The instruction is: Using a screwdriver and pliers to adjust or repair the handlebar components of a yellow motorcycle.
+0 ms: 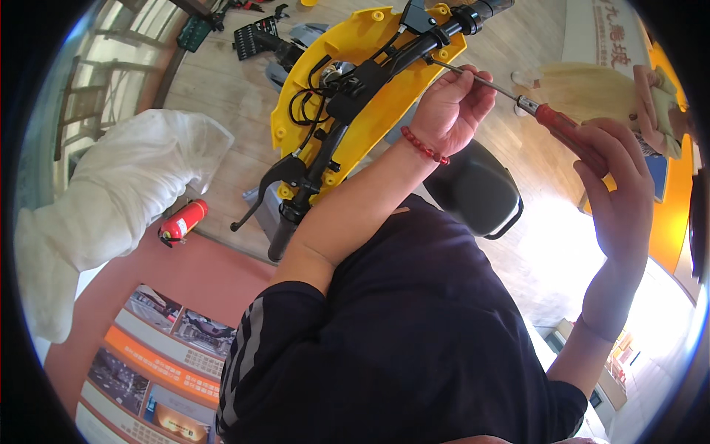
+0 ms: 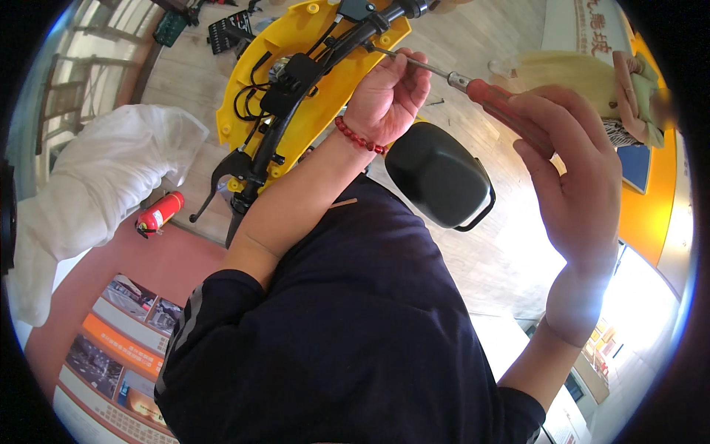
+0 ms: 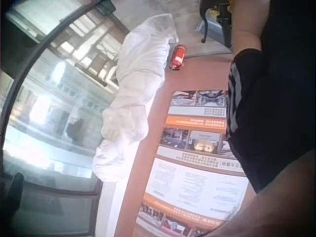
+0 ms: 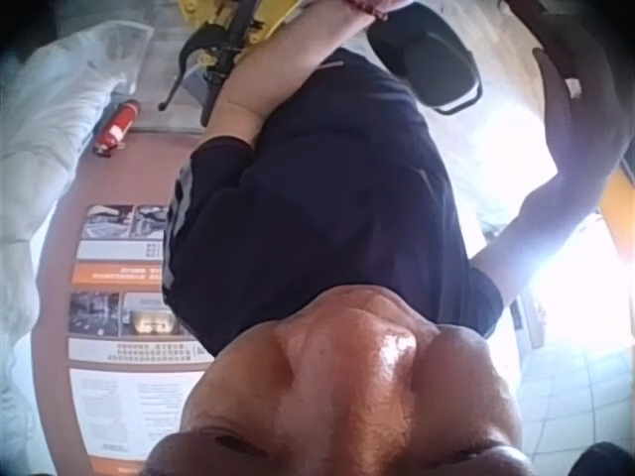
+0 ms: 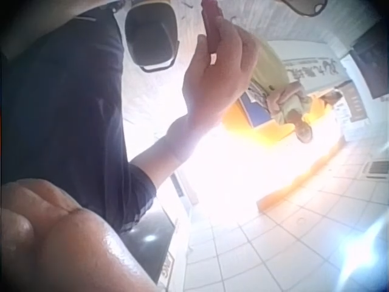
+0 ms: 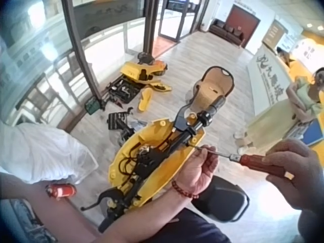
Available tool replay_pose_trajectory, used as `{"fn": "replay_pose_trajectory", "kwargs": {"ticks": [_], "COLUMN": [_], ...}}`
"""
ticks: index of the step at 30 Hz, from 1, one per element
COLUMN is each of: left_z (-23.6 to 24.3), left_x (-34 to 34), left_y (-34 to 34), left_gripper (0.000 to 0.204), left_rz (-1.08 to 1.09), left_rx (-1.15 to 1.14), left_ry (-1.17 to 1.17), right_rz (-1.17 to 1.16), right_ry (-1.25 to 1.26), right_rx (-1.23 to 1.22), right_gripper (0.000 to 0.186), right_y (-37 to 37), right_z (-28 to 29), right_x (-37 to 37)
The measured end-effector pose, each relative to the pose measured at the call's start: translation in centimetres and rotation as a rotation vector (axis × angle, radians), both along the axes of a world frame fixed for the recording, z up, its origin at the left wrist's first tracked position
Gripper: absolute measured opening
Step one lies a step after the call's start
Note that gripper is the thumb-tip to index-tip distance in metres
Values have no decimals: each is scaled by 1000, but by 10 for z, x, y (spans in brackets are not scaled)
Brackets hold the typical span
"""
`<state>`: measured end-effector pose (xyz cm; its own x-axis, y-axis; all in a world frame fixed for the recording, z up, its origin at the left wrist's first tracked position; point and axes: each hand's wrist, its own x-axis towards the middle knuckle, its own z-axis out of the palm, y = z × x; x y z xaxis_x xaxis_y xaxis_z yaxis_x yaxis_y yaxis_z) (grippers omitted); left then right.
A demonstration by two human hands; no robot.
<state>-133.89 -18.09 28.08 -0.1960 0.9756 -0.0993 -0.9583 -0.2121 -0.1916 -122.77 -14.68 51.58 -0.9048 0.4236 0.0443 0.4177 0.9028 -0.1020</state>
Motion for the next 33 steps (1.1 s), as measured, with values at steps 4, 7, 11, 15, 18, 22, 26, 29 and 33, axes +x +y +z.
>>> {"fn": "replay_pose_trajectory", "kwargs": {"ticks": [4, 7, 11, 15, 18, 22, 26, 29, 33], "left_z": [-3, 6, 2, -3, -10, 8, 7, 5, 12], "left_x": [0, 4, 4, 6, 7, 6, 7, 6, 6], "left_y": [6, 2, 4, 4, 3, 0, 2, 2, 4], "left_gripper": [14, 15, 15, 14, 14, 13, 13, 13, 12], "left_rz": [-50, -63, -52, -36, -53, -63, -47, -33, -51], "left_rx": [43, 49, 17, 42, 144, 69, 6, 23, 79], "left_ry": [-39, -68, -16, -2, -25, -17, 36, 19, -25], "right_rz": [-135, -318, -316, -52, -222, -565, -331, -18, -285], "right_ry": [-20, -114, -98, -113, -124, -108, 5, 10, -221], "right_rx": [82, -142, -242, -5, -50, -350, -230, 133, -14], "right_gripper": [18, 23, 27, 27, 22, 20, 21, 22, 25], "right_y": [-2, -2, -8, -12, -13, -8, -7, -10, -5], "right_z": [-6, -7, -3, -6, -9, -7, -13, -7, 4], "right_x": [4, 7, 4, 9, 7, 6, 8, 8, 14]}}
